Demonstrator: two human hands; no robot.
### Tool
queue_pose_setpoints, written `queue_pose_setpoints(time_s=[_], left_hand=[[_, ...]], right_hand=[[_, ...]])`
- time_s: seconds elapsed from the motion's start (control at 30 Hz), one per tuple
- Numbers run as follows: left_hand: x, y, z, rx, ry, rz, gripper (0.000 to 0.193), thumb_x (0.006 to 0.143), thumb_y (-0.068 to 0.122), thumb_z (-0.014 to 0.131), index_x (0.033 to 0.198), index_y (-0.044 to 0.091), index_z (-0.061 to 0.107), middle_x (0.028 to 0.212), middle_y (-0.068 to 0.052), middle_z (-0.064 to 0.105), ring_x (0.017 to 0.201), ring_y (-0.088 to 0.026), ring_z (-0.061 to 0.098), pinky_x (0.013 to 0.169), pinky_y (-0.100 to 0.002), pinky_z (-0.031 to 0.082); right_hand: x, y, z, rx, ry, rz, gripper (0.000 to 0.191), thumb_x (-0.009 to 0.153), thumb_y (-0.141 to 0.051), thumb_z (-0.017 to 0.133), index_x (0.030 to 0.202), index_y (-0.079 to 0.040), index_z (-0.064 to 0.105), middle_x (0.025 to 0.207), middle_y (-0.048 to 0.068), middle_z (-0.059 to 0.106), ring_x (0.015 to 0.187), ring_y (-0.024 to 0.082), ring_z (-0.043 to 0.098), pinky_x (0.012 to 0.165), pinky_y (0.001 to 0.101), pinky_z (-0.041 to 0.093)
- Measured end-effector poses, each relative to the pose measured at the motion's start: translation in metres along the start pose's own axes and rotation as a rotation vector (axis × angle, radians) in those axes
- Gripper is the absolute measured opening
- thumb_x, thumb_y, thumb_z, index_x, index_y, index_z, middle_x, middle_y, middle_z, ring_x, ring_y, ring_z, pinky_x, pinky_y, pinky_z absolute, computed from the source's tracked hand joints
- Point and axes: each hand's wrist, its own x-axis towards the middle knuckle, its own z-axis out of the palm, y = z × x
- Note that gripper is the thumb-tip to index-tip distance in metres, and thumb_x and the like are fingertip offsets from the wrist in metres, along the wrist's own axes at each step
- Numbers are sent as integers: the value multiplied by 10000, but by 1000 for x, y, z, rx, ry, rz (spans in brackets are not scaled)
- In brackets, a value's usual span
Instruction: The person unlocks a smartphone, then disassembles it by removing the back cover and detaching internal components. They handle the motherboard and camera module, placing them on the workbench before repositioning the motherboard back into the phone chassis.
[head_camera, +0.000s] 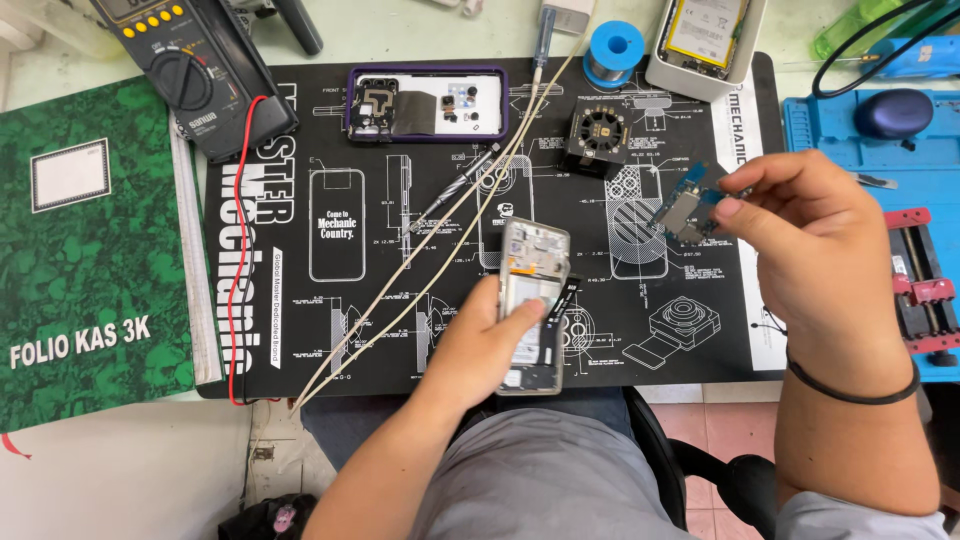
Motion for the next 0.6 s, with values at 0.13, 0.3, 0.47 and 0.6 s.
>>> queue_pose_setpoints(time_s=[0.13,0.3,0.47,0.6], left_hand=[[-8,20,-17,217,160,56,362,935,193,665,1252,27,618,996,-93,780,819,-114,736,696,-260,579],[-27,41,-22,346,339,43,616,849,201,727,1413,80,513,954,-118,766,716,-161,747,592,-291,562],[-48,41,-15,668,435,293,505,818,258,812,1248,33,676,960,-141,754,853,-277,700,760,-393,540],[-67,57,-4,751,441,581,263,897,219,773,1091,46,734,1099,-147,757,1001,-327,690,908,-410,514]], right_hand=[[3,9,-7,-5,-83,79,206,966,108,694,1161,47,666,972,70,652,908,117,635,853,244,512],[19,17,-2,79,-138,198,224,911,95,680,1122,21,665,999,69,690,892,134,670,807,254,540],[32,25,6,170,-154,269,217,933,84,677,1131,-4,678,999,45,684,886,129,665,774,247,516],[32,24,12,227,-152,307,206,940,69,665,1124,-22,678,996,43,690,899,134,684,782,248,528]])
